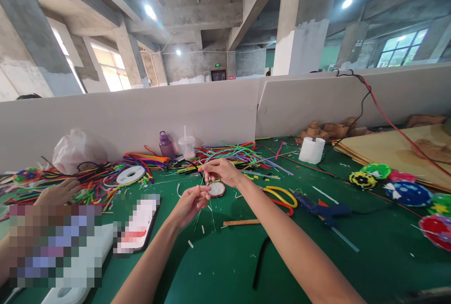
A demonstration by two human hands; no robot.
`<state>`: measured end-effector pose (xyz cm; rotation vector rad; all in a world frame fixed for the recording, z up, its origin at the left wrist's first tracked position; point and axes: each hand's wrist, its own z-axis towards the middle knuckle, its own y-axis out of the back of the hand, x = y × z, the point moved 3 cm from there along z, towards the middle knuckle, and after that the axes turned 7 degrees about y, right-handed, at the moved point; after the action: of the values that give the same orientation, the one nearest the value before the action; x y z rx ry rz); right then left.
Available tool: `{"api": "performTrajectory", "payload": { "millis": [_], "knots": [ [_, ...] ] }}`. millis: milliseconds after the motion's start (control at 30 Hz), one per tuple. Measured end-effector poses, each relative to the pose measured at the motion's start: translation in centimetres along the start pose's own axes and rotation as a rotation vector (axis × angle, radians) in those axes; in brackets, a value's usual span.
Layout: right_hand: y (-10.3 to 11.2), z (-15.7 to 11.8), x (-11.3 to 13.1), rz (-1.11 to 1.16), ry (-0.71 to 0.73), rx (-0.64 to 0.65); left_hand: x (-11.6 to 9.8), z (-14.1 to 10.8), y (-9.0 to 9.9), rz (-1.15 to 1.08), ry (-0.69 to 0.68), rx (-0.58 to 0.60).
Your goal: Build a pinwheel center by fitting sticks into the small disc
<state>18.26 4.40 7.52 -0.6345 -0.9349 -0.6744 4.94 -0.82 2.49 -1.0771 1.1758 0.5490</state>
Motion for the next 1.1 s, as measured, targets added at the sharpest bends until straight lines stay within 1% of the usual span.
{"api": "performTrajectory", "payload": {
  "millis": [200, 333, 467, 600, 733, 833, 900, 1033, 1100],
  "knots": [
    [-0.4, 0.0, 0.2, -0.058, -0.034, 0.009, 0.2, 0.2, 0.2, -0.027, -0.018, -0.018],
    [-0.3, -0.1, 1.3, -0.15, -0.035, -0.025, -0.1, 0.2, 0.1, -0.029, -0.043, -0.036],
    [0.0, -0.2, 2.3, -0.151, -0.004, -0.075, -0.2, 0.1, -0.2, -0.017, -0.034, -0.052],
    [-0.1, -0.1, 2.4, -0.161, 0.007, -0.067, -0.1, 0.2, -0.1, -0.021, -0.03, -0.057],
    [-0.8, 0.1, 2.3, -0.255, 0.017, -0.068, 0.1, 0.3, 0.5, -0.046, -0.04, -0.077],
    [-1.3, 0.2, 2.6, -0.346, 0.057, -0.108, 0.0, 0.3, 0.6, -0.028, -0.025, -0.114],
    [-1.6, 0.2, 2.8, -0.413, 0.091, -0.135, -0.2, 0.3, 0.5, 0.038, -0.032, -0.161],
    [-1.9, 0.2, 2.7, -0.537, 0.115, -0.155, -0.7, 0.2, 0.6, 0.228, -0.135, -0.315],
    [-2.0, 0.2, 2.5, -0.604, 0.12, -0.158, -0.8, 0.3, 0.6, 0.324, -0.178, -0.357]
  ]
}}
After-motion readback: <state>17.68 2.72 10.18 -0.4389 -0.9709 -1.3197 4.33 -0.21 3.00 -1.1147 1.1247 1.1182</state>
